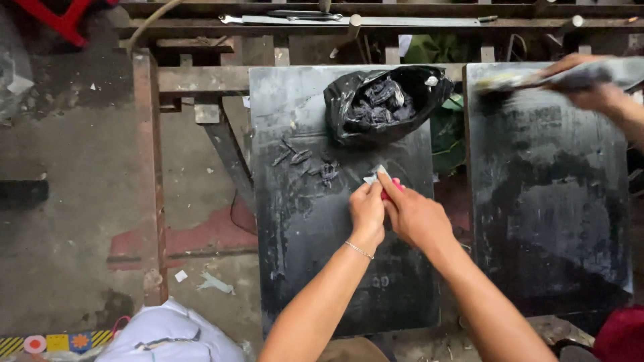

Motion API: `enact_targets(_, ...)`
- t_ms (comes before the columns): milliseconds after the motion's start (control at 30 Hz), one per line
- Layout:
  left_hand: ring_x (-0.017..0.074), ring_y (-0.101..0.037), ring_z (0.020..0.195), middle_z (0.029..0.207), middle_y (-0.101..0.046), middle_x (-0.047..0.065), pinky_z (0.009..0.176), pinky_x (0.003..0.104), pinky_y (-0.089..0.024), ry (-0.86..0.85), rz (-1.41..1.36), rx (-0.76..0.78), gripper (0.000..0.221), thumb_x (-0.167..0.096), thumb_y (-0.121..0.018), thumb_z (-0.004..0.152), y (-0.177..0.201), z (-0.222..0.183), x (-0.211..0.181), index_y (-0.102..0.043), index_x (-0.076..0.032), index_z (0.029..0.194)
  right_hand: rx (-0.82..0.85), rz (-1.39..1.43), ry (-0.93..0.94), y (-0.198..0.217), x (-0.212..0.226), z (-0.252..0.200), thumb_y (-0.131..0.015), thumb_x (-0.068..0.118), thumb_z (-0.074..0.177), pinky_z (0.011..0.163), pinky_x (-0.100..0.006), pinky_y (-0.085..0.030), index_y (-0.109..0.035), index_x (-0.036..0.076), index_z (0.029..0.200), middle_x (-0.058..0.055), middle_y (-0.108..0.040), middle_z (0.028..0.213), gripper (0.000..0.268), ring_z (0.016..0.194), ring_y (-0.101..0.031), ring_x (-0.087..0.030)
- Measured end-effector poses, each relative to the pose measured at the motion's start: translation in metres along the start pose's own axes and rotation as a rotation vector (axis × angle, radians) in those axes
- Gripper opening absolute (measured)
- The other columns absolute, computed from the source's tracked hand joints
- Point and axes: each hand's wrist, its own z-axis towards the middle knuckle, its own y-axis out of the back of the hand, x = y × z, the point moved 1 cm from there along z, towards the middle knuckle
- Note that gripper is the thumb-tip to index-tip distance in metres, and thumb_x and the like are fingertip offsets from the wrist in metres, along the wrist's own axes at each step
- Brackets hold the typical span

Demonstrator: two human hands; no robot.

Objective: The person is using a hand scraper to remove residue from a series of flat boards on a production line.

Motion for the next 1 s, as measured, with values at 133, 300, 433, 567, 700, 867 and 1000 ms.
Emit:
enact_targets(133,0.0214,-0.078,0.073,0.088,-0.080,0.016,0.067,0.035,-0.064,-0.009,-0.233,0.100,0.014,-0.020,-0.071,0.089,0.022,0.003,0.001,-0.077,-0.007,0.087,-0.030,0.074,-0.021,-0.017,0.000,-0.040,-0.044,0.040,0.103,0.091,-0.061,-0.058,-0.034,0.035,0.161,-0.018,-0.069,0.115,0.059,0.105,-0.071,-0.046)
enact_targets(300,0.0353,-0.077,0.089,0.116,-0.073,0.024,0.076,0.054,-0.064,0.113,-0.205,0.310,0.043,-0.032,-0.039,0.105,0.058,0.068,0.010,-0.061,0.000,0.123,0.019,0.243,-0.131,-0.025,-0.008,-0.102,-0.045,0.040,0.102,0.096,-0.059,-0.056,-0.034,0.038,0.160,-0.015,-0.071,0.123,0.059,0.116,-0.068,-0.042)
enact_targets(433,0.0344,-0.067,0.060,0.098,-0.074,0.025,0.062,0.055,-0.061,0.204,-0.145,0.331,0.054,-0.030,-0.035,0.101,0.080,0.044,-0.039,-0.061,0.011,0.123,0.143,0.360,-0.321,-0.036,-0.020,-0.153,-0.043,0.043,0.101,0.083,-0.048,-0.050,-0.024,0.051,0.163,-0.014,-0.073,0.118,0.066,0.102,-0.068,-0.040)
enact_targets(567,0.0306,-0.064,0.052,0.081,-0.070,0.019,0.056,0.049,-0.064,0.093,0.015,0.280,0.066,-0.045,-0.036,0.109,0.105,0.030,-0.040,-0.072,0.010,0.102,0.127,0.373,-0.319,-0.084,-0.045,-0.185,-0.046,0.044,0.100,0.080,-0.047,-0.050,-0.024,0.050,0.163,-0.016,-0.073,0.117,0.067,0.101,-0.069,-0.042)
enact_targets(700,0.0182,-0.056,0.050,0.075,-0.062,0.006,0.048,0.038,-0.060,-0.184,0.342,0.156,0.018,-0.016,-0.058,0.089,0.150,-0.004,-0.051,-0.070,-0.007,0.098,0.172,0.401,-0.344,-0.118,-0.051,-0.200,-0.046,0.045,0.100,0.083,-0.045,-0.049,-0.017,0.042,0.165,-0.017,-0.073,0.116,0.072,0.101,-0.068,-0.040)
enact_targets(867,0.0235,-0.061,0.110,0.105,-0.065,0.002,0.101,0.040,-0.047,-0.696,0.885,-0.042,0.031,-0.024,-0.055,0.089,0.211,0.030,-0.069,-0.068,-0.017,0.117,0.095,0.292,-0.254,-0.119,-0.036,-0.165,-0.052,0.048,0.096,0.097,-0.051,-0.052,-0.025,0.040,0.162,-0.016,-0.070,0.127,0.071,0.115,-0.067,-0.041)
enact_targets(1000,0.0423,-0.058,0.125,0.137,-0.053,0.021,0.105,0.053,-0.051,-0.899,1.190,0.011,0.065,-0.033,-0.067,0.088,0.208,0.049,-0.109,-0.051,-0.003,0.143,0.116,0.146,-0.149,-0.054,-0.001,-0.120,-0.053,0.047,0.099,0.108,-0.051,-0.054,-0.034,0.039,0.160,-0.011,-0.071,0.134,0.064,0.128,-0.065,-0.034)
